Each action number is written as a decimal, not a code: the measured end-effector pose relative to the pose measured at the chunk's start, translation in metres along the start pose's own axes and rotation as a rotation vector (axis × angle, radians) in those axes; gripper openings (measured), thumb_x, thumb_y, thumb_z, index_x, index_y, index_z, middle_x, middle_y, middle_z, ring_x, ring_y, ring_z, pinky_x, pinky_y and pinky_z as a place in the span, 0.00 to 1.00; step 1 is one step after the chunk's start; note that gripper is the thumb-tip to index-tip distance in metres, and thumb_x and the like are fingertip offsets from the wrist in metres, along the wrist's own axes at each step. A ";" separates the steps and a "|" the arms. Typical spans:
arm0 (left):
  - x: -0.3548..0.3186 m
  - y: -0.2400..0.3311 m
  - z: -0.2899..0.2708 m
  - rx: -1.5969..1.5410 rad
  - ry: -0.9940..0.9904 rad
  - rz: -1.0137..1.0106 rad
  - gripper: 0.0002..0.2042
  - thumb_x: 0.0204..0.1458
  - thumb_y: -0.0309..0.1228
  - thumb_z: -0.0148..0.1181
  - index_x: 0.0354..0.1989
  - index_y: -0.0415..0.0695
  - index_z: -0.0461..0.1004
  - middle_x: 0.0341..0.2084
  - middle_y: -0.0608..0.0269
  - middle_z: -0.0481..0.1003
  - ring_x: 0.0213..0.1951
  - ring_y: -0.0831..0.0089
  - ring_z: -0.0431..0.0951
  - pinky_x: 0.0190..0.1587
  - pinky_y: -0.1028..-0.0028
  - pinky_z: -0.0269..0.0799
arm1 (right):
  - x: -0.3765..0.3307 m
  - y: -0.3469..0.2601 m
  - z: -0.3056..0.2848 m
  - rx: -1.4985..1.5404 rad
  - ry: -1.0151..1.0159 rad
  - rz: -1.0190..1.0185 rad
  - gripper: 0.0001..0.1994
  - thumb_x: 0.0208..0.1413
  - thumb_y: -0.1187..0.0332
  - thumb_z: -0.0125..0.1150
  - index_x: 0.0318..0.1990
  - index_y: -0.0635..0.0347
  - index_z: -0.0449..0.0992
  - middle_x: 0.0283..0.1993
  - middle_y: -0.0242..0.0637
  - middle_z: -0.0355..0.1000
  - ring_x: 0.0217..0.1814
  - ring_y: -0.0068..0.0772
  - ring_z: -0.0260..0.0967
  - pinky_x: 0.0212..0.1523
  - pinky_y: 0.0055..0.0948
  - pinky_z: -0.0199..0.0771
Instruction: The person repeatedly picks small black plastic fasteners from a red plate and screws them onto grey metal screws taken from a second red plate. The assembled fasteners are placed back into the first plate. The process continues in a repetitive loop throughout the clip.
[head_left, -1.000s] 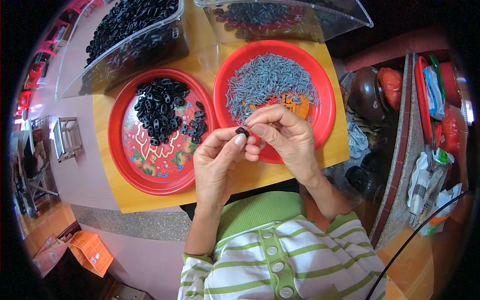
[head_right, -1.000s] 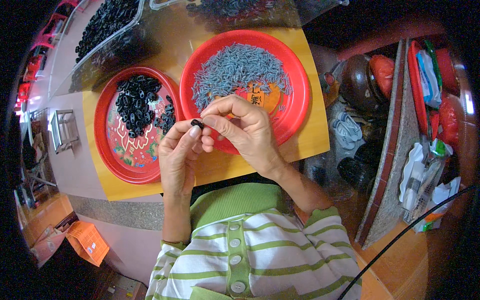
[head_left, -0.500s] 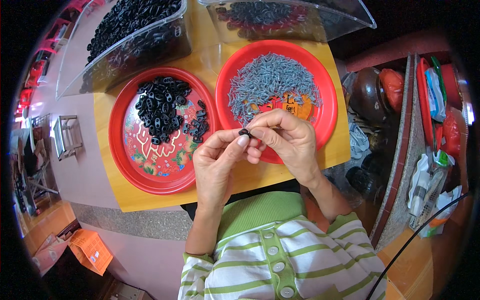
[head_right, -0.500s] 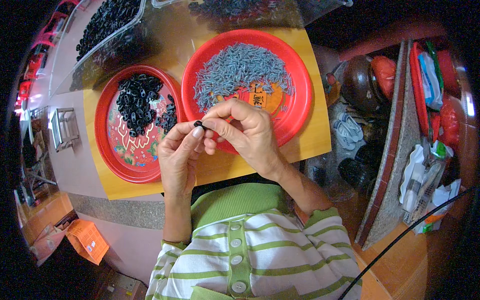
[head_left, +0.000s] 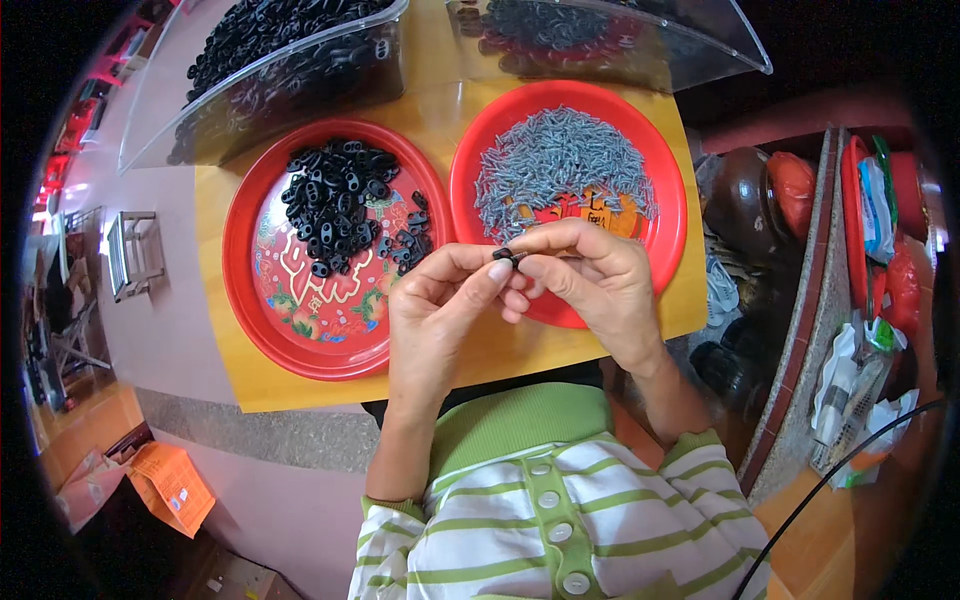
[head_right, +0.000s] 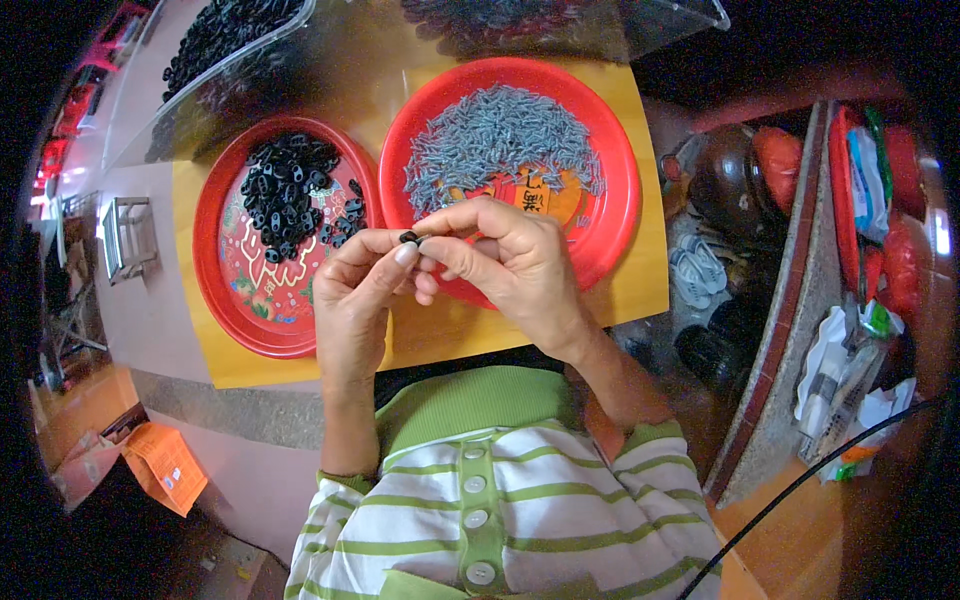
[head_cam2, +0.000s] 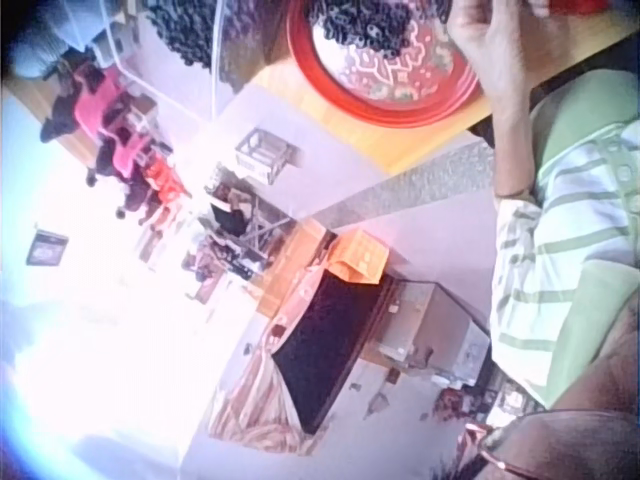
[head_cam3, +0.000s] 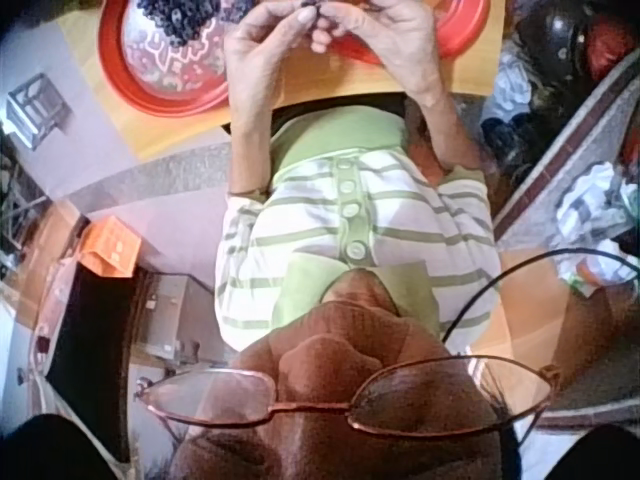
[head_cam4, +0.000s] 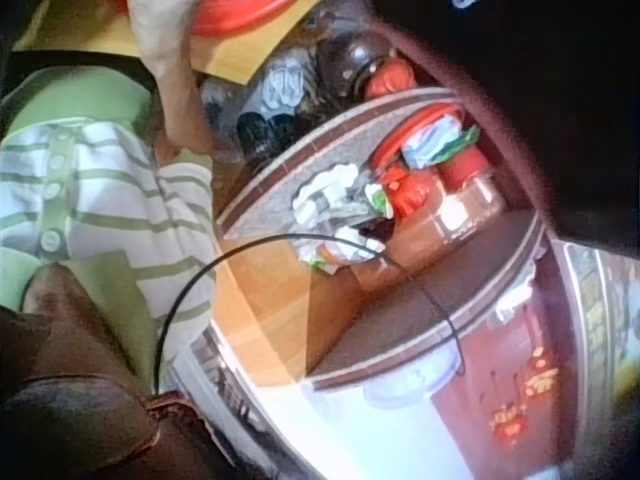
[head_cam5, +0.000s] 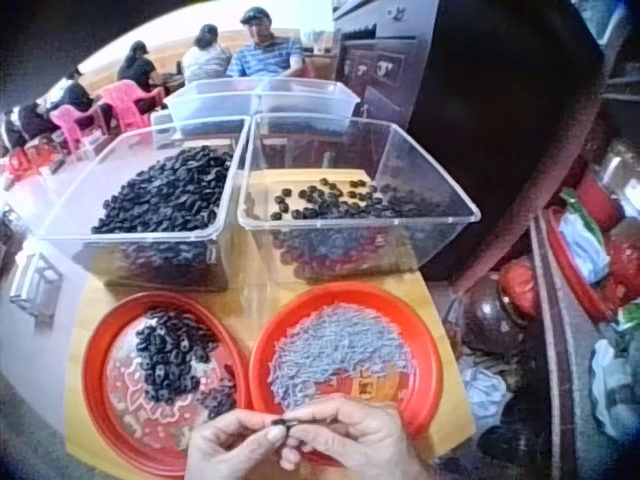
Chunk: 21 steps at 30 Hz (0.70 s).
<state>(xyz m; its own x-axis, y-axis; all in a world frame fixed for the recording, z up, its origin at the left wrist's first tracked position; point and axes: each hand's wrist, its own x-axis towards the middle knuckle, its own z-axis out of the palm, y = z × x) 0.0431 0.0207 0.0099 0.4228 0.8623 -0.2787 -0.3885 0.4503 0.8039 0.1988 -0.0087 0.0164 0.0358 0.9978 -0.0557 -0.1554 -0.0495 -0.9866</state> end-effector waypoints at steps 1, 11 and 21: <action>0.000 0.001 -0.001 0.012 0.001 -0.001 0.06 0.54 0.23 0.53 0.35 0.33 0.72 0.28 0.56 0.76 0.28 0.76 0.76 0.32 0.79 0.73 | 0.000 0.000 0.001 -0.024 -0.005 -0.002 0.07 0.54 0.76 0.55 0.40 0.66 0.73 0.33 0.34 0.73 0.32 0.19 0.71 0.32 0.18 0.73; -0.002 0.000 -0.002 0.099 0.030 0.019 0.07 0.54 0.25 0.53 0.36 0.32 0.72 0.27 0.55 0.76 0.25 0.74 0.75 0.28 0.78 0.72 | 0.002 -0.002 -0.001 -0.187 0.012 -0.024 0.04 0.53 0.76 0.57 0.35 0.66 0.74 0.32 0.34 0.74 0.31 0.18 0.71 0.30 0.18 0.73; -0.003 0.000 -0.004 0.058 0.003 0.025 0.06 0.53 0.23 0.53 0.35 0.33 0.72 0.26 0.57 0.76 0.25 0.76 0.76 0.27 0.79 0.72 | 0.002 -0.003 0.003 -0.174 -0.018 -0.030 0.04 0.53 0.77 0.55 0.36 0.65 0.74 0.29 0.32 0.73 0.32 0.18 0.71 0.31 0.18 0.72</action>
<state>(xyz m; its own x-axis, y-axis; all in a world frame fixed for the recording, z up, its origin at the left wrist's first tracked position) 0.0385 0.0190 0.0088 0.4114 0.8737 -0.2597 -0.3507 0.4147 0.8396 0.1964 -0.0066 0.0197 0.0204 0.9995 -0.0246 0.0188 -0.0250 -0.9995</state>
